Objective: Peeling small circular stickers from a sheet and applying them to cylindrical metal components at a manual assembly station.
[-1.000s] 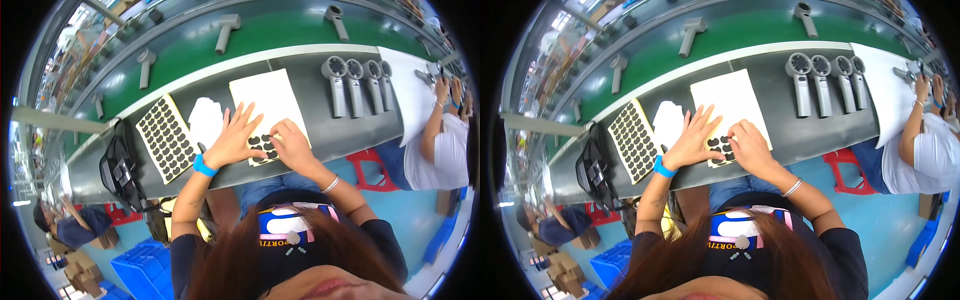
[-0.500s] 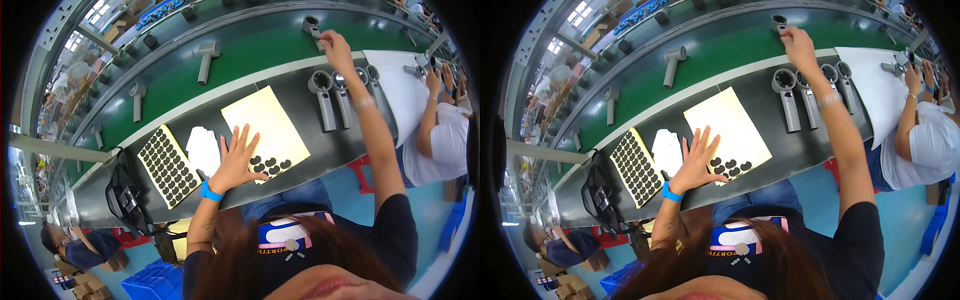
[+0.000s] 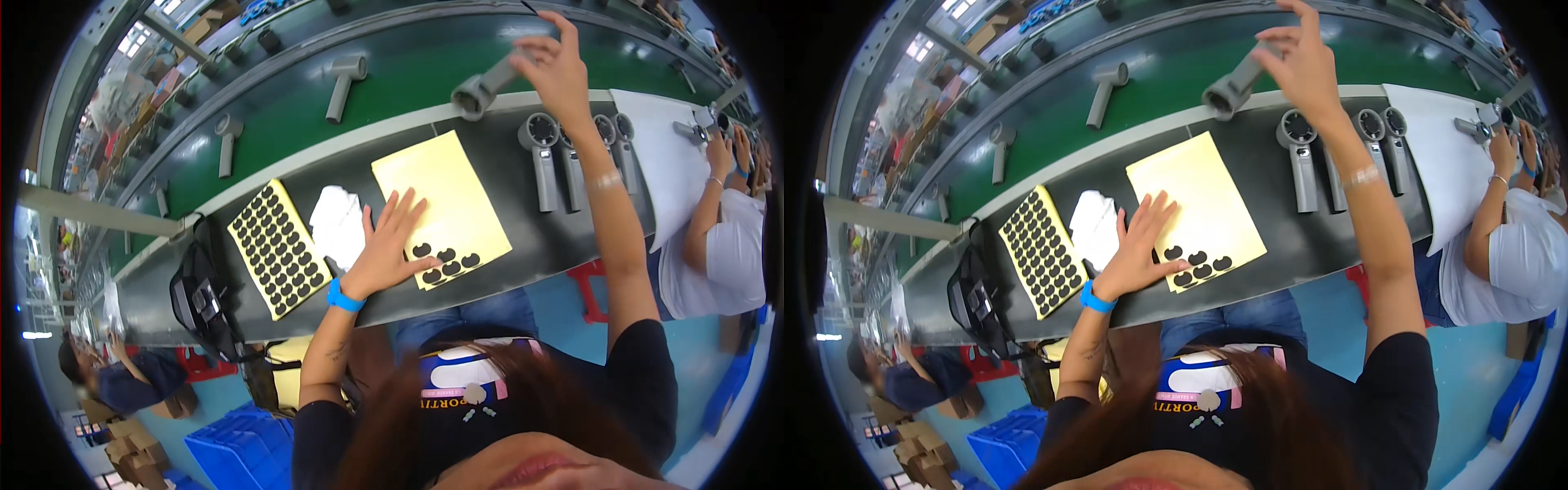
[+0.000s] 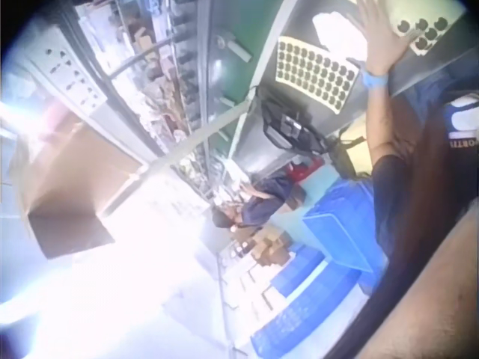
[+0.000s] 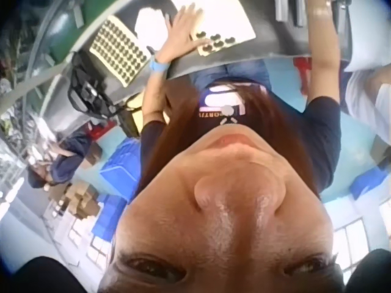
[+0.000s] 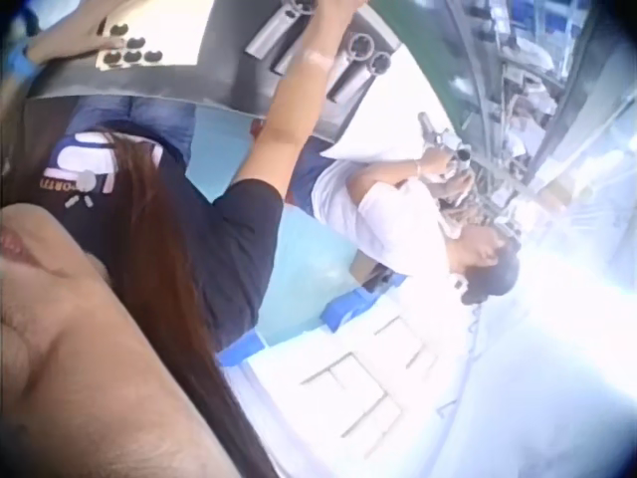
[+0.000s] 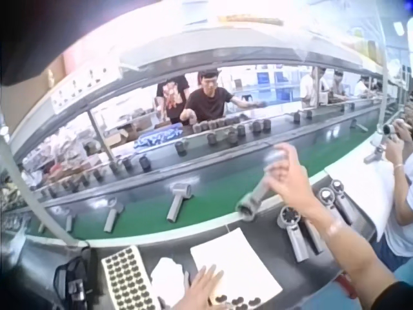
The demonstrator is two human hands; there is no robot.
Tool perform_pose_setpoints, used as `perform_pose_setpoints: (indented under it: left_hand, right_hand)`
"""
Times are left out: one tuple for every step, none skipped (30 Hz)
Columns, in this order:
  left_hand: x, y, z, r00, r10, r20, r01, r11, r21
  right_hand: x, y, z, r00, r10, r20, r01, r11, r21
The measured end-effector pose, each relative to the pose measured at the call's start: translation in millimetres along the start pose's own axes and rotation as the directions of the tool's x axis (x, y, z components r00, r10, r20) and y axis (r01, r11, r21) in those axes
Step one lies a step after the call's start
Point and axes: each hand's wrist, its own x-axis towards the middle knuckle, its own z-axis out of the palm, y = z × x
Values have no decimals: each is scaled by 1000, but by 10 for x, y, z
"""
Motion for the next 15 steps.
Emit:
perform_pose_setpoints:
  left_hand:
    - [23,-7,10,997,-14,-73,10,998,-55]
    - [48,-24,51,965,39,-258,-56,997,-59]
    - [104,68,-51,915,114,-388,-133,991,-22]
    - [127,221,-155,916,28,-399,-129,965,-228]
    - [157,365,-218,917,-59,-393,-124,898,-423]
    - [165,460,-202,914,-77,-399,-184,798,-574]
    - [120,513,-179,929,-90,-360,-152,794,-589]
    - [120,594,-175,908,-83,-411,-187,797,-575]
    - [143,662,-182,886,-70,-459,-225,800,-557]
    - [139,680,-171,878,-102,-468,-230,767,-599]
    - [120,675,-150,879,-111,-463,-221,767,-603]
    - [97,670,-127,867,-92,-490,-237,789,-567]
    - [67,669,-106,853,-73,-516,-252,810,-530]
    - [12,701,-127,871,-73,-486,-234,808,-541]
    - [-29,731,-138,874,-81,-479,-225,806,-548]
  right_hand:
    - [-223,-250,11,997,-25,76,14,990,141]
    - [-471,-470,25,984,-68,162,54,994,92]
    - [-705,-645,35,964,-100,246,93,995,42]
    - [-921,-718,106,935,-230,271,222,973,63]
    - [-1110,-776,174,889,-355,290,345,934,88]
    - [-1244,-884,214,878,-358,317,341,934,110]
    - [-1358,-985,247,867,-361,343,336,933,133]
    - [-1394,-1117,239,885,-335,322,269,935,232]
    - [-1405,-1185,194,886,-329,327,260,936,237]
    - [-1415,-1234,145,924,-261,280,208,956,205]
    - [-1439,-1234,107,954,-193,229,154,972,176]
    - [-1501,-1154,65,965,-196,175,178,978,112]
    - [-1555,-1146,34,965,-190,181,171,978,116]
    - [-1629,-1164,-11,981,-78,176,31,967,254]
    - [-1688,-1173,-54,982,35,186,-106,917,385]
